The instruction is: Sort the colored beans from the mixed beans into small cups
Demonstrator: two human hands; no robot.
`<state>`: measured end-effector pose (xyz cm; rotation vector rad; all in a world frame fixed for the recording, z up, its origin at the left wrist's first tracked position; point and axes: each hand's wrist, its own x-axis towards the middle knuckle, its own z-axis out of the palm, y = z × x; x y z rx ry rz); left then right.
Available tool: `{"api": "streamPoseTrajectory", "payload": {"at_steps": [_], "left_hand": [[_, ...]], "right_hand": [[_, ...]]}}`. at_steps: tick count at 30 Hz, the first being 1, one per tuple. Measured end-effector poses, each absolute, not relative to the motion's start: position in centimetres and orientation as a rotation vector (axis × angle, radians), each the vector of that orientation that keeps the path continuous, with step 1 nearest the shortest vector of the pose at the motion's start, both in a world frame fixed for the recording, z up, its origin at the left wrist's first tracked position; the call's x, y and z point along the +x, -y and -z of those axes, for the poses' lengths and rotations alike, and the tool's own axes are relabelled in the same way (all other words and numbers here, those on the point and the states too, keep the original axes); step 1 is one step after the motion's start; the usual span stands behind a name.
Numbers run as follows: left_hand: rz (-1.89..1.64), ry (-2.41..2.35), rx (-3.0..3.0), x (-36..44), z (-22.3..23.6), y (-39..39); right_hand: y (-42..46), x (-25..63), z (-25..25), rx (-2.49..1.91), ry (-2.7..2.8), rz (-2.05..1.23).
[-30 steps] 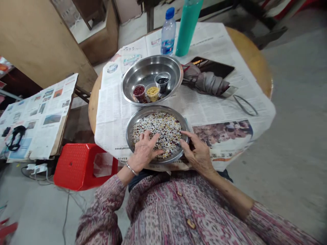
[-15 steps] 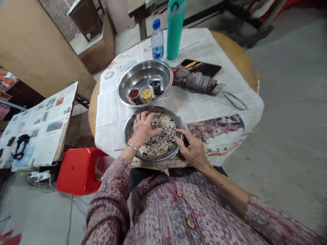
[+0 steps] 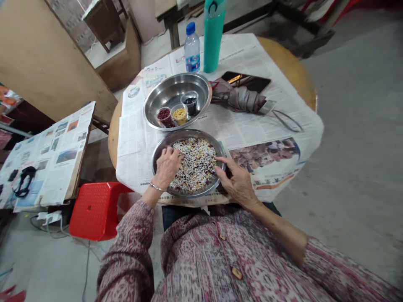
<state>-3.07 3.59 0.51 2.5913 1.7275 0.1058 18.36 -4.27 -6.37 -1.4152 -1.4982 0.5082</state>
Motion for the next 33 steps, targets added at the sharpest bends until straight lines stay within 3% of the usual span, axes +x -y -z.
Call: {"api": "streamPoseTrajectory", "payload": {"at_steps": [4, 11, 17, 27, 33], "left_hand": [[-0.07, -1.818, 2.535, -4.2, -1.1, -0.9], [-0.204, -1.357, 2.416, -1.8, 0.7, 0.6], [-0.211, -1.071, 2.667, 1.4, 0.8, -2.1], [-0.016, -1.519, 2.756, -0.1, 0.0, -5.2], [-0.37, -1.587, 2.673, -4.7, 0.0, -1.1]], "right_hand": [[4.2, 18.4, 6.4, -1.407, 1.502, -0.498], [4.2, 18.3, 6.6, -1.407, 1.504, -0.472], [4.2, 18.4, 6.6, -1.413, 1.507, -0.48], [4.4, 18.6, 6.5, -1.414, 1.504, -0.504], [4.3, 18.6, 6.9, -1.383, 1.524, -0.457]]}}
